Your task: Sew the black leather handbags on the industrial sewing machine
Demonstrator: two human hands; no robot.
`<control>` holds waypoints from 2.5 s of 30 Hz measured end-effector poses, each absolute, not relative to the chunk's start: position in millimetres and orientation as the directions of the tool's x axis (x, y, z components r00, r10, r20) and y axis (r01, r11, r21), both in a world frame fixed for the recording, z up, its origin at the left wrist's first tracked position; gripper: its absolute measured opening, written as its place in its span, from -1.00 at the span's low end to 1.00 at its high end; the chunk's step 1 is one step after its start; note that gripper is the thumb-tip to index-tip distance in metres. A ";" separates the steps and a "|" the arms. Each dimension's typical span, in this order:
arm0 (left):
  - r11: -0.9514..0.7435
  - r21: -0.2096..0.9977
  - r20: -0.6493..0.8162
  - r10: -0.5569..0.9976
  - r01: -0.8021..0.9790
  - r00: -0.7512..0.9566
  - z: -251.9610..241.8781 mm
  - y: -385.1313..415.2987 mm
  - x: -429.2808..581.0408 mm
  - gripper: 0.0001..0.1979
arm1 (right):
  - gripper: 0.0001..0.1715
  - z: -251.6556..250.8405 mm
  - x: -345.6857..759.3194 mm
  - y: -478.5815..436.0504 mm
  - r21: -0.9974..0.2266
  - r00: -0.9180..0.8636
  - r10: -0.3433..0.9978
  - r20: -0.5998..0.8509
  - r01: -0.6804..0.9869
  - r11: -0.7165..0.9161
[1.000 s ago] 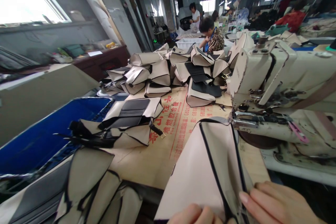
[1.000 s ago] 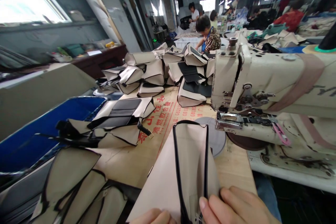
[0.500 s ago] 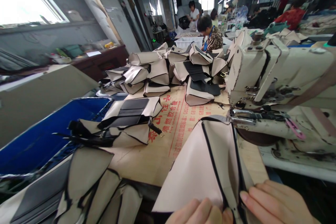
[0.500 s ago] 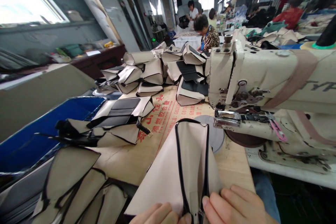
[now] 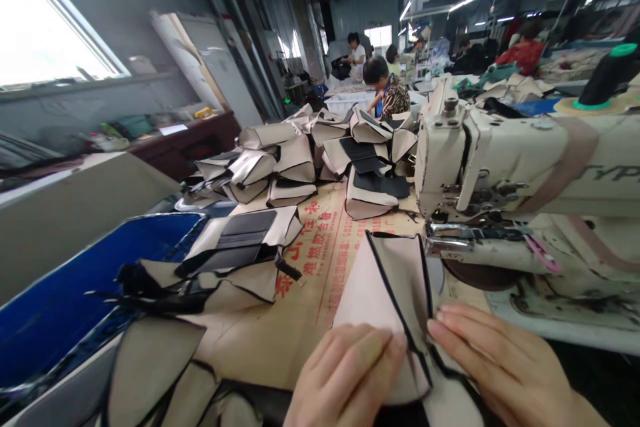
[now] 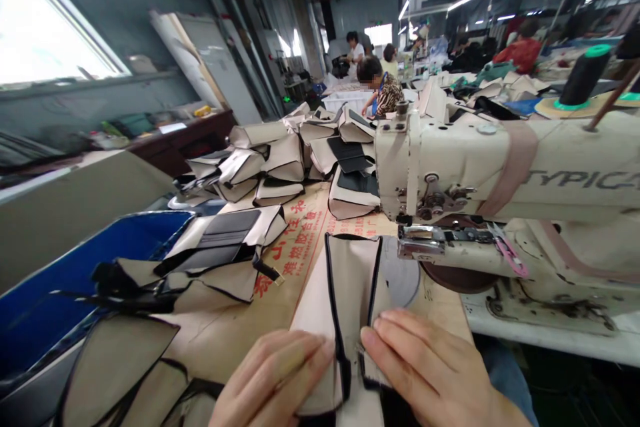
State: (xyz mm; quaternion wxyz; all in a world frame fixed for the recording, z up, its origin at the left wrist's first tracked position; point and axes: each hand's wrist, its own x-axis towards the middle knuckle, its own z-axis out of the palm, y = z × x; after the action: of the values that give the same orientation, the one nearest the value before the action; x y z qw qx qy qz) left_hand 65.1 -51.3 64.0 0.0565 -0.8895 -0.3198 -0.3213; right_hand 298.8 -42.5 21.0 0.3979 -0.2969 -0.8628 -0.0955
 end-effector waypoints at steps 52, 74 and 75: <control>-0.239 0.866 0.154 0.963 0.440 0.219 -30.4 73.0 104.9 -0.91 | -0.66 -63.9 300.9 61.2 -0.330 -0.458 0.697 0.552 0.647 0.687; -0.655 0.478 0.271 0.744 0.585 0.611 -17.7 84.3 106.4 -0.76 | -0.72 -53.3 304.5 63.2 -0.677 -0.373 0.854 0.363 0.523 0.517; -0.627 0.513 0.249 0.762 0.586 0.598 -16.6 84.7 107.1 -0.76 | -0.71 -49.4 306.1 63.5 -0.708 -0.387 0.861 0.329 0.503 0.496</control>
State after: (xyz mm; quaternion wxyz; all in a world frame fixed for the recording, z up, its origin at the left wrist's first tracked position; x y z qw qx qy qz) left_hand 107.1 84.7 -16.6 -0.1931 -0.8728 -0.3860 -0.2278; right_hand 306.1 63.5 -49.4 0.3480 -0.4307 -0.7918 0.2577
